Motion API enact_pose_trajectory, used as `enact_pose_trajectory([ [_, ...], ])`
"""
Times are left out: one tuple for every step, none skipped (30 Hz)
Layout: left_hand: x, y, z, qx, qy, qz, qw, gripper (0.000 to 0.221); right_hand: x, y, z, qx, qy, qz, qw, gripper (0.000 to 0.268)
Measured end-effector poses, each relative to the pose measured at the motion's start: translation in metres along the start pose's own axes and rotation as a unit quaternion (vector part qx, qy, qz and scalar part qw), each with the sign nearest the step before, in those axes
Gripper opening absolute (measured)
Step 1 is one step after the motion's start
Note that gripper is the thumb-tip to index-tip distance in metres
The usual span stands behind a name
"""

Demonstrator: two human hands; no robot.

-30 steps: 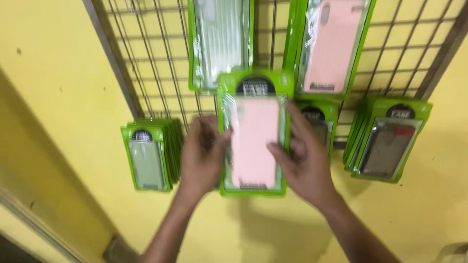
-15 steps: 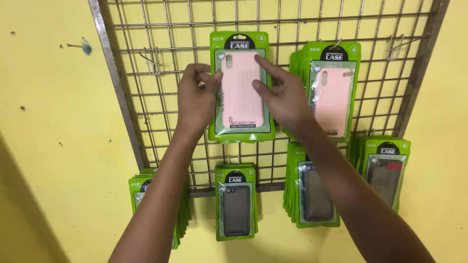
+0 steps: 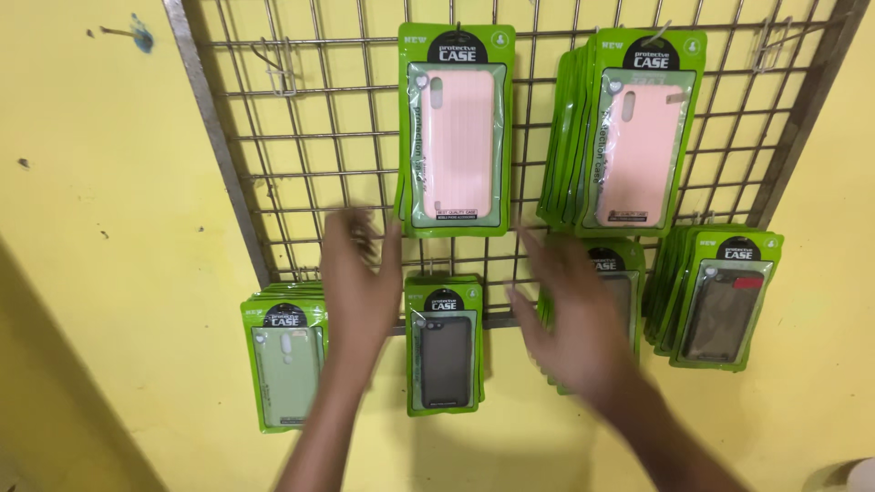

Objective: The person picks up packaged phone cases from a white plastic chair, wipes each package with a cloth, and hangs them on a wall-mounted wire grid display. The person repeats this process for multiple phone cases of different colors.

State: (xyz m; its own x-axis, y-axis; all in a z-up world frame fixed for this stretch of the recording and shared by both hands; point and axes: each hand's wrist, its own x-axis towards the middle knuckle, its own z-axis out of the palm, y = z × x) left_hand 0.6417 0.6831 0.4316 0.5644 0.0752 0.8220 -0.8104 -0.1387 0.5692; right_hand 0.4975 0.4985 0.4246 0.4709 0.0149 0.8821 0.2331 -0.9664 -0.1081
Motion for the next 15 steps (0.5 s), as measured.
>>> enact_pose_trajectory([
  [-0.030, -0.003, -0.005, 0.006, 0.005, 0.005, 1.000, 0.020, -0.035, -0.002, -0.001, 0.021, 0.015, 0.009, 1.000, 0.055],
  [-0.063, -0.006, -0.006, -0.041, -0.026, -0.054, 0.997, 0.016, -0.068, 0.002, -0.002, 0.088, -0.066, 0.091, 0.990, 0.053],
  [-0.094, -0.012, -0.004, -0.087, -0.056, -0.113, 0.988, 0.013, -0.098, 0.011, 0.001, 0.153, -0.144, 0.173, 0.962, 0.051],
  [-0.125, -0.018, -0.003, -0.111, -0.107, -0.157, 0.975, 0.012, -0.129, 0.018, 0.008, 0.212, -0.173, 0.223, 0.936, 0.049],
  [-0.155, -0.026, 0.002, -0.135, -0.157, -0.200, 0.958, 0.013, -0.157, 0.029, 0.016, 0.269, -0.198, 0.272, 0.902, 0.048],
  [-0.183, -0.034, 0.010, -0.171, -0.184, -0.254, 0.934, 0.013, -0.188, 0.039, 0.022, 0.262, -0.210, 0.296, 0.894, 0.046],
  [-0.209, -0.043, 0.023, -0.204, -0.208, -0.308, 0.906, 0.014, -0.218, 0.051, 0.026, 0.257, -0.221, 0.320, 0.885, 0.044],
  [-0.237, -0.051, 0.036, -0.236, -0.238, -0.362, 0.870, 0.015, -0.250, 0.063, 0.027, 0.249, -0.229, 0.351, 0.873, 0.042],
  [-0.266, -0.058, 0.046, -0.228, -0.253, -0.392, 0.855, 0.018, -0.279, 0.078, 0.026, 0.246, -0.231, 0.375, 0.864, 0.041],
  [-0.291, -0.066, 0.060, -0.224, -0.268, -0.415, 0.840, 0.021, -0.305, 0.096, 0.024, 0.240, -0.228, 0.395, 0.857, 0.040],
  [-0.315, -0.075, 0.077, -0.219, -0.283, -0.438, 0.825, 0.024, -0.332, 0.111, 0.021, 0.234, -0.224, 0.414, 0.851, 0.039],
  [-0.340, -0.082, 0.097, -0.219, -0.301, -0.448, 0.813, 0.027, -0.359, 0.129, 0.014, 0.212, -0.219, 0.448, 0.841, 0.035],
  [-0.364, -0.088, 0.116, -0.219, -0.319, -0.457, 0.801, 0.029, -0.384, 0.149, 0.005, 0.189, -0.214, 0.481, 0.829, 0.031],
  [-0.392, -0.090, 0.133, -0.217, -0.333, -0.467, 0.790, 0.032, -0.408, 0.168, -0.008, 0.171, -0.211, 0.512, 0.815, 0.031],
  [-0.420, -0.088, 0.151, -0.226, -0.355, -0.468, 0.777, 0.033, -0.432, 0.186, -0.022, 0.153, -0.207, 0.543, 0.799, 0.031],
])
